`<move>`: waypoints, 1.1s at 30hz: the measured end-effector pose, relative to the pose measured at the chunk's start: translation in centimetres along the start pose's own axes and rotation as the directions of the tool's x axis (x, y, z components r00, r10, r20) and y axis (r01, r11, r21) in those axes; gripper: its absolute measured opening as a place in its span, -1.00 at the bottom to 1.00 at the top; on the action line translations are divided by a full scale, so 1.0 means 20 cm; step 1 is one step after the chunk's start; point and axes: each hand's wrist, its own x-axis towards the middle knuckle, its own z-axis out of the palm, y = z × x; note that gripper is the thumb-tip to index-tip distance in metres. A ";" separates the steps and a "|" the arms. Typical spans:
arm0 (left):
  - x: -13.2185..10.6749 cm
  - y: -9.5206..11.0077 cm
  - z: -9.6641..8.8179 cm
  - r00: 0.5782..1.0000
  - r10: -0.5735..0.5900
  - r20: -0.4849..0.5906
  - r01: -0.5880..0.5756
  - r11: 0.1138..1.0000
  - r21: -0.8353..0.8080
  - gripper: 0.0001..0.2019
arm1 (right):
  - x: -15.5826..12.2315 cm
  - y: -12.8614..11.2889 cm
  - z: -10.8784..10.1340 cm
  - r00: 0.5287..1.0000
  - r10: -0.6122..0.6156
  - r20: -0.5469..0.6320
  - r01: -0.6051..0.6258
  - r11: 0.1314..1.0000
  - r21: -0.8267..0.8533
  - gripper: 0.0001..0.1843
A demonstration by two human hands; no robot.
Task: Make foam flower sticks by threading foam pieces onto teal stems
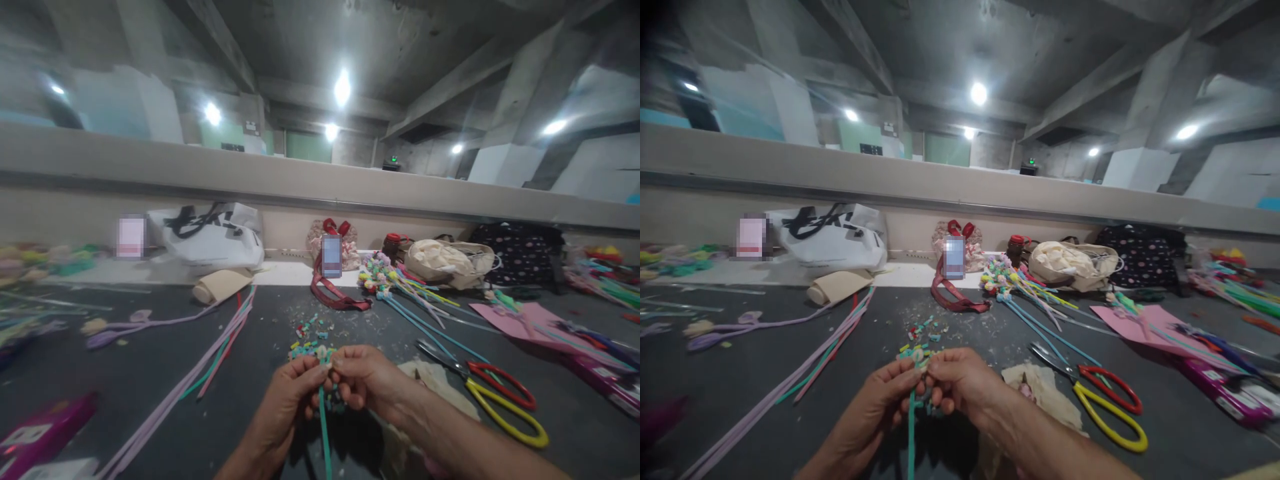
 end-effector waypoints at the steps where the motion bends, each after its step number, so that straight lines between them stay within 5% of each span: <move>1: 0.00 0.00 0.00 1.000 -0.001 -0.016 0.001 1.000 0.010 -0.77 | -0.02 -0.02 -0.01 0.999 -0.015 -0.035 0.015 1.000 -0.019 -0.75; 8: 0.01 0.00 -0.01 0.995 -0.031 -0.096 0.037 0.997 0.065 -0.76 | -0.31 -0.13 -0.35 0.914 -0.196 -0.355 0.134 0.972 -0.192 -0.82; 11: 0.01 -0.01 -0.01 0.996 -0.041 -0.083 0.047 0.997 0.065 -0.75 | -0.47 -0.04 -0.53 0.865 -0.237 -0.443 0.034 0.908 -0.419 -0.73; 15: 0.02 -0.01 -0.01 0.996 -0.074 -0.049 0.078 0.992 0.095 -0.75 | -0.62 0.12 -0.60 0.880 -0.204 -0.429 -0.050 0.859 -0.510 -0.62; 17: 0.01 -0.01 -0.01 0.996 -0.061 -0.066 0.068 0.991 0.113 -0.75 | -0.67 0.14 -0.57 0.879 -0.288 -0.379 -0.088 0.683 -0.725 -0.65; 20: -0.01 0.00 0.04 0.995 -0.062 -0.078 0.072 0.989 0.130 -0.76 | -0.70 0.12 -0.49 0.911 -0.364 -0.193 -0.101 0.255 -0.961 -0.81; 23: -0.05 -0.01 0.17 0.994 -0.107 -0.014 0.108 0.990 0.092 -0.77 | -0.71 0.10 -0.45 0.942 -0.313 -0.123 -0.102 0.083 -0.991 -0.73; 28: -0.02 -0.10 0.42 0.972 -0.209 0.105 0.202 0.977 0.072 -0.80 | -0.69 0.10 -0.47 0.958 -0.266 -0.110 -0.087 0.095 -0.992 -0.78; 33: 0.10 -0.25 0.48 0.969 -0.243 0.040 0.238 0.965 0.112 -0.86 | -0.70 0.10 -0.51 0.950 -0.294 -0.101 -0.036 0.220 -0.975 -0.79</move>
